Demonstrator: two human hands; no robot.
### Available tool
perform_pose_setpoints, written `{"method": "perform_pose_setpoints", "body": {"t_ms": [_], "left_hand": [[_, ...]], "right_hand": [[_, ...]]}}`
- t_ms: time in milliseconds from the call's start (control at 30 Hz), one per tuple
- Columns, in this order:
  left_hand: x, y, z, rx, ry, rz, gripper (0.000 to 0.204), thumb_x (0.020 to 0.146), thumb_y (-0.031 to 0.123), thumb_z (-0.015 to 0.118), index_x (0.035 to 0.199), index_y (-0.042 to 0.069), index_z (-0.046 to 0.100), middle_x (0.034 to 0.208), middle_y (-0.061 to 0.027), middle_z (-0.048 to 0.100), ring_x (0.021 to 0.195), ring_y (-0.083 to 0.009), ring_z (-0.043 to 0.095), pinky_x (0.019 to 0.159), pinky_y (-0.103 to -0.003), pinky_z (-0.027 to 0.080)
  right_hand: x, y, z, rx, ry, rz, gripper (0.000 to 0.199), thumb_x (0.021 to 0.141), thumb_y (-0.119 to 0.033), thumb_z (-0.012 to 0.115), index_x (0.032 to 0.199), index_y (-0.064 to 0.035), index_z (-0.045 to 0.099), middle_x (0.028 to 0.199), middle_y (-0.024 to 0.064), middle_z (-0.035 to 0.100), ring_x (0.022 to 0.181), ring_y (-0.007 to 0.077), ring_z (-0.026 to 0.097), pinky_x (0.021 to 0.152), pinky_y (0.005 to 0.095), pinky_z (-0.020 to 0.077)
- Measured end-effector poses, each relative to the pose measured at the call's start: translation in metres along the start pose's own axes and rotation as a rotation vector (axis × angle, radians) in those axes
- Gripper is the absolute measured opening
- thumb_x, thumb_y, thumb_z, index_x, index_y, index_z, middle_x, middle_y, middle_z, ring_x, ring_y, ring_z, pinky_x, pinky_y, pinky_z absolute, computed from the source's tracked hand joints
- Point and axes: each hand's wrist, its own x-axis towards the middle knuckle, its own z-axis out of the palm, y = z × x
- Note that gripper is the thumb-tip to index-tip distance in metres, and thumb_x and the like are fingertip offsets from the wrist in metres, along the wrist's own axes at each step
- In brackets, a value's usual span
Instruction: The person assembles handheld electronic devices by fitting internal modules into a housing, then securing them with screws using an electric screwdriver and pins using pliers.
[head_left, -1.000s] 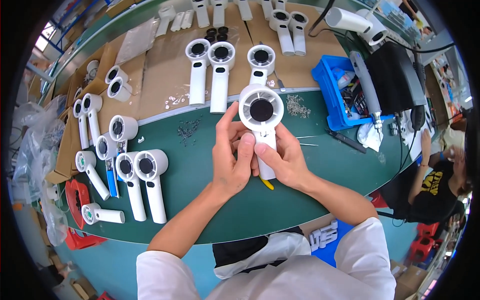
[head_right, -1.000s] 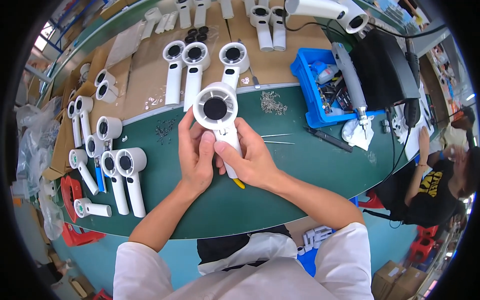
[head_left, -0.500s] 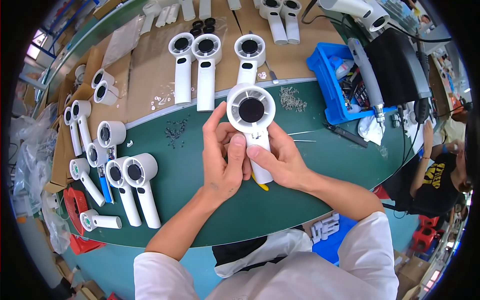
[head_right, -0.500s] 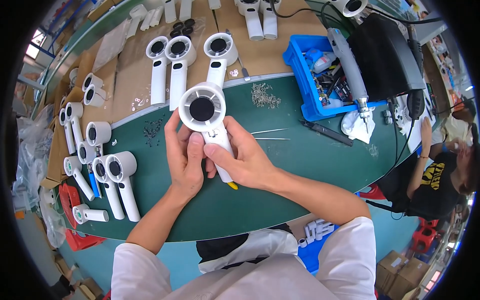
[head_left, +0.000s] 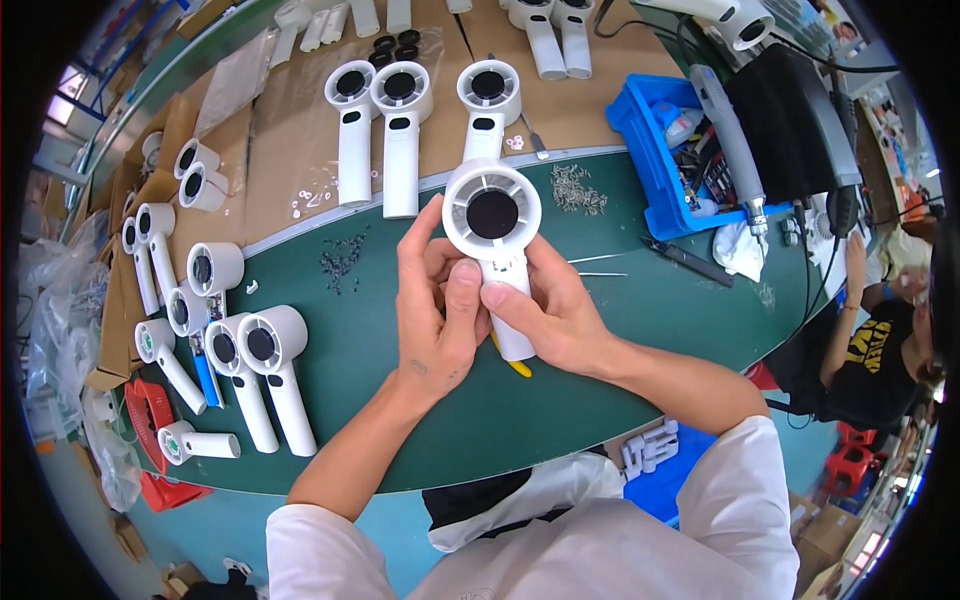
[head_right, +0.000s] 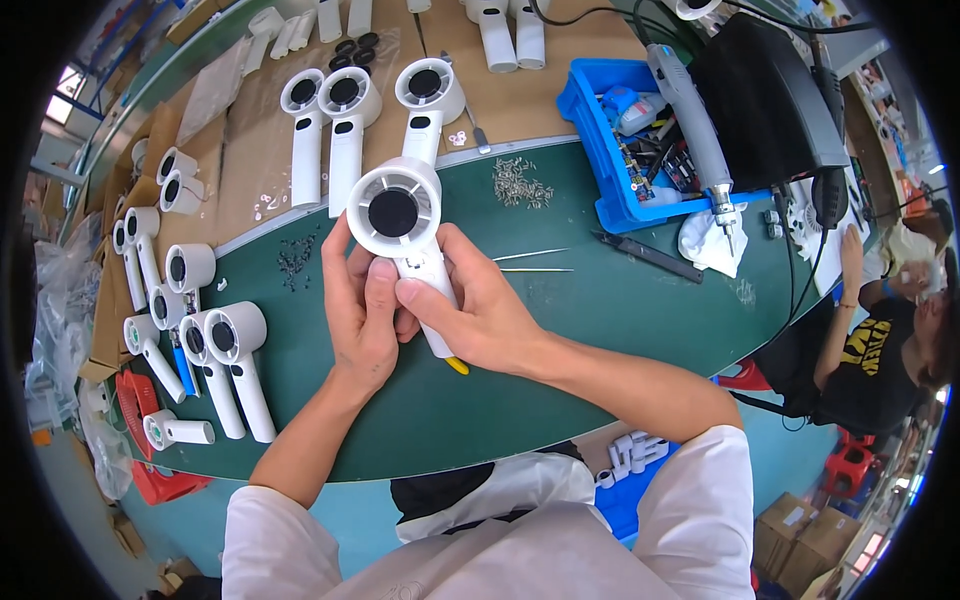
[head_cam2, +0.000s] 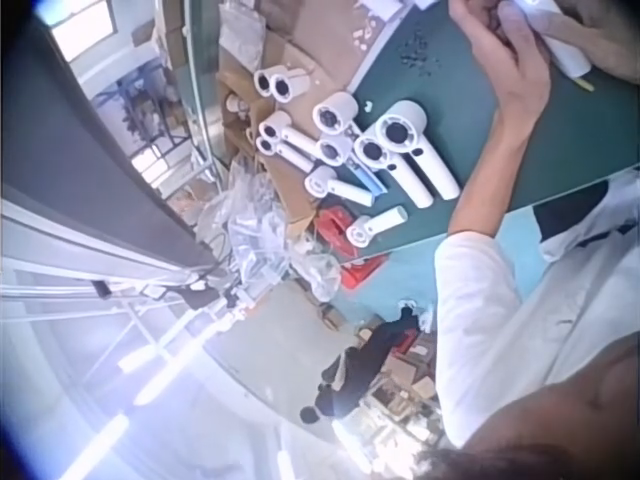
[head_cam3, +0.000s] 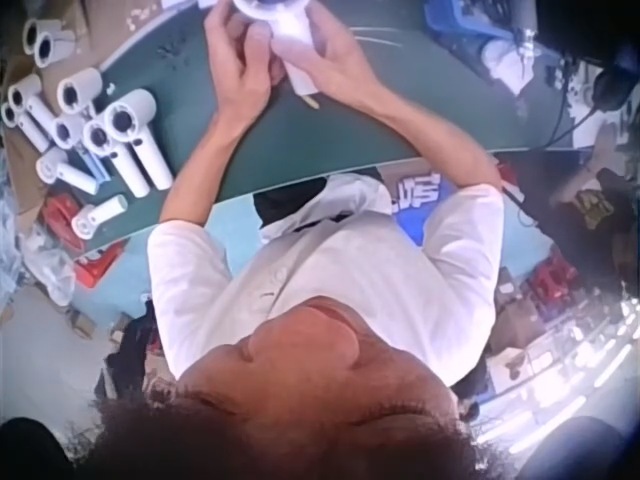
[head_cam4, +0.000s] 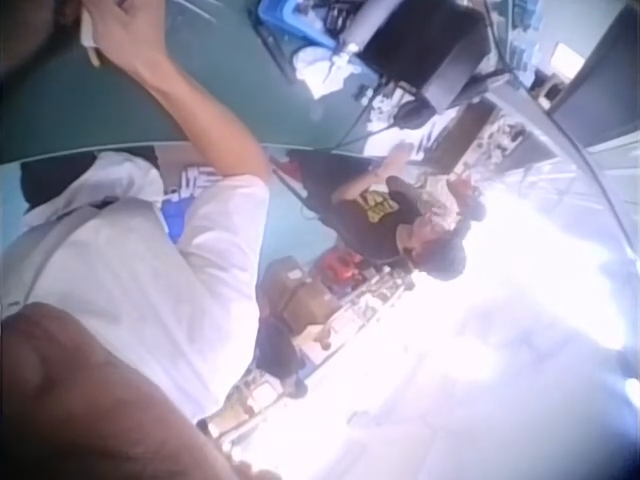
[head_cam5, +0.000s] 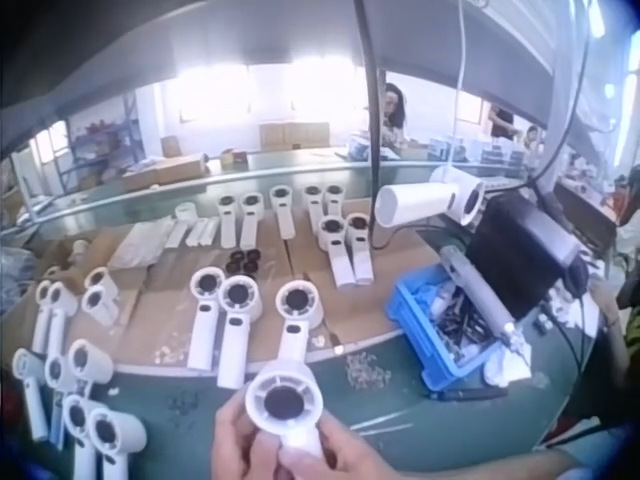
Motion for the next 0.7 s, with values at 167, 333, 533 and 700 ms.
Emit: {"method": "perform_pose_setpoints", "body": {"t_ms": [167, 333, 533, 700], "left_hand": [[-0.0006, 0.0034, -0.0019, -0.024, -0.033, -0.033, 0.052, 0.100, 0.015, 0.044, 0.145, 0.006, 0.021, 0.109, -0.0112, 0.056, 0.066, -0.0046, 0.052, 0.048, -0.018, 0.039], [-0.0008, 0.0039, -0.0016, -0.031, -0.031, -0.042, 0.051, 0.100, 0.015, 0.044, 0.145, 0.005, 0.021, 0.109, -0.0111, 0.056, 0.065, -0.0045, 0.051, 0.048, -0.018, 0.039], [0.0004, 0.0047, -0.0039, -0.024, -0.030, -0.071, 0.052, 0.100, 0.015, 0.044, 0.145, 0.005, 0.021, 0.108, -0.0115, 0.055, 0.065, -0.0045, 0.051, 0.046, -0.018, 0.038], [-0.0016, 0.0027, -0.0016, 0.018, -0.029, 0.001, 0.053, 0.099, 0.015, 0.045, 0.145, 0.003, 0.020, 0.107, -0.0144, 0.055, 0.059, -0.0062, 0.051, 0.044, -0.019, 0.038]], "right_hand": [[-0.0005, -0.0003, -0.0039, 0.034, -0.022, 0.007, 0.031, 0.096, -0.011, 0.052, 0.121, 0.0012, 0.039, 0.095, 0.0093, 0.058, 0.076, 0.0136, 0.062, 0.067, 0.0294, 0.0522], [-0.0006, 0.0006, -0.0020, 0.015, -0.030, -0.004, 0.031, 0.097, -0.012, 0.051, 0.122, 0.0003, 0.039, 0.095, 0.0090, 0.058, 0.077, 0.0138, 0.061, 0.068, 0.0294, 0.0518], [0.0003, -0.0003, -0.0048, 0.095, -0.050, 0.033, 0.030, 0.097, -0.012, 0.051, 0.122, -0.0002, 0.040, 0.093, 0.0079, 0.058, 0.077, 0.0135, 0.061, 0.068, 0.0289, 0.0513], [-0.0009, 0.0010, -0.0029, 0.090, -0.044, 0.031, 0.029, 0.097, -0.012, 0.051, 0.121, -0.0004, 0.040, 0.092, 0.0078, 0.058, 0.074, 0.0131, 0.061, 0.065, 0.0286, 0.0510]]}}
